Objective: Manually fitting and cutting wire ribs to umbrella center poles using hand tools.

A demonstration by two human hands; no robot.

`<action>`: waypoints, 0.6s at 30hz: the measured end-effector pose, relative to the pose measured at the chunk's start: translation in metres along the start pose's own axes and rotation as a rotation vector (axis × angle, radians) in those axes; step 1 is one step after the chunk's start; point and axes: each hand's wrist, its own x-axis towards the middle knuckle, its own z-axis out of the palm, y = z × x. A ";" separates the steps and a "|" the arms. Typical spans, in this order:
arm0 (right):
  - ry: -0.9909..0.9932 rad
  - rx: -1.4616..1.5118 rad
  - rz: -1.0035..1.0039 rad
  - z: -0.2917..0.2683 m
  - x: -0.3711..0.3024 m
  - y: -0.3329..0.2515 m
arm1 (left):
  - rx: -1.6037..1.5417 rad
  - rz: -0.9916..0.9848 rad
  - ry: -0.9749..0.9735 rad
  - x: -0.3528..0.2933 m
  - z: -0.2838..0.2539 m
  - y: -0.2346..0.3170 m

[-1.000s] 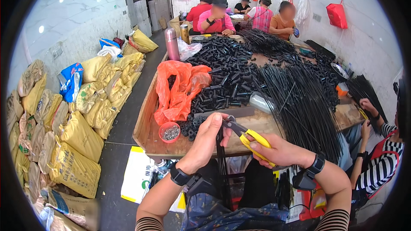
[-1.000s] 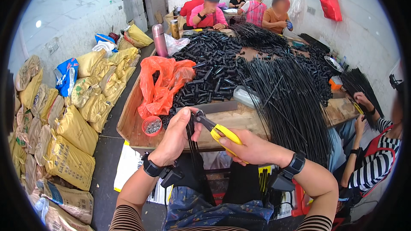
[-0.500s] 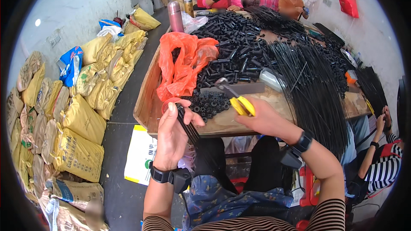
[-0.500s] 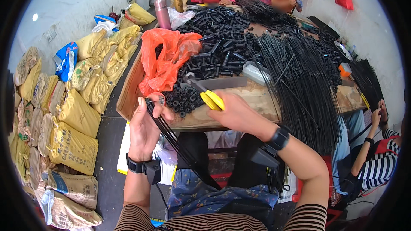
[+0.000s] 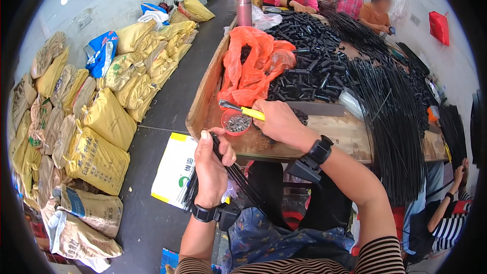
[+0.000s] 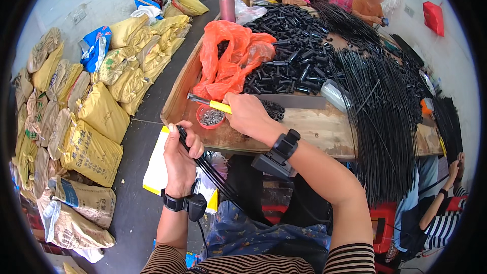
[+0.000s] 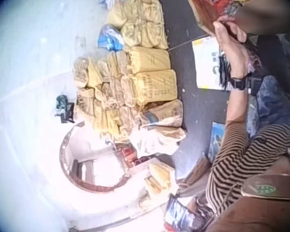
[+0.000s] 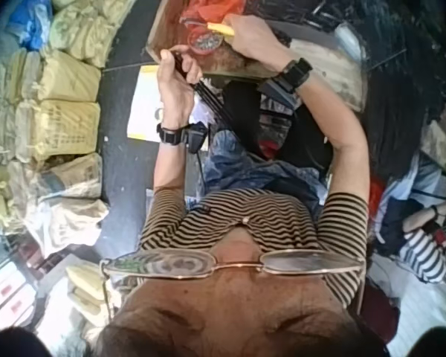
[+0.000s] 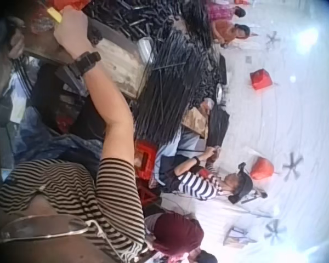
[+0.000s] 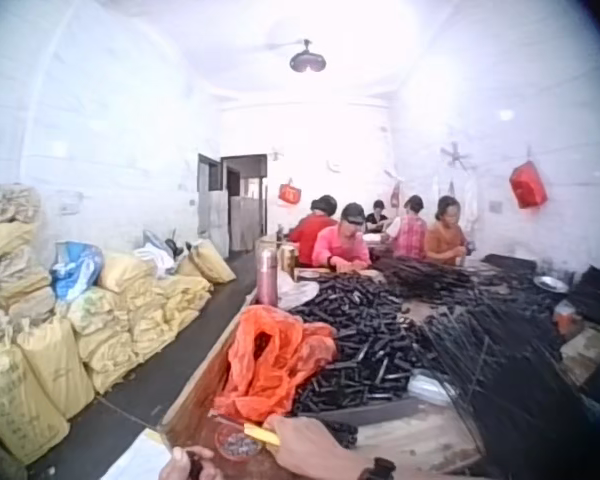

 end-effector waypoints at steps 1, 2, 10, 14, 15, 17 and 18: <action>-0.032 -0.096 0.004 0.002 0.005 0.001 | 0.003 -0.003 0.022 0.000 -0.002 0.000; -0.062 -0.193 0.009 0.004 0.007 0.003 | -0.003 -0.003 0.032 -0.001 -0.003 0.001; -0.131 -0.227 0.012 0.002 0.003 0.001 | -0.018 -0.007 0.049 0.004 -0.010 -0.001; -0.064 -0.151 -0.022 0.012 0.014 -0.006 | -0.023 -0.009 0.044 0.005 -0.011 -0.003; -0.058 -0.133 -0.041 0.014 0.018 -0.008 | -0.024 -0.007 0.044 0.005 -0.010 -0.004; -0.083 -0.177 -0.064 0.023 0.027 -0.007 | -0.029 -0.007 0.034 0.005 -0.010 -0.006; -0.109 -0.218 -0.090 0.027 0.030 -0.007 | -0.029 -0.002 0.038 0.005 -0.010 -0.005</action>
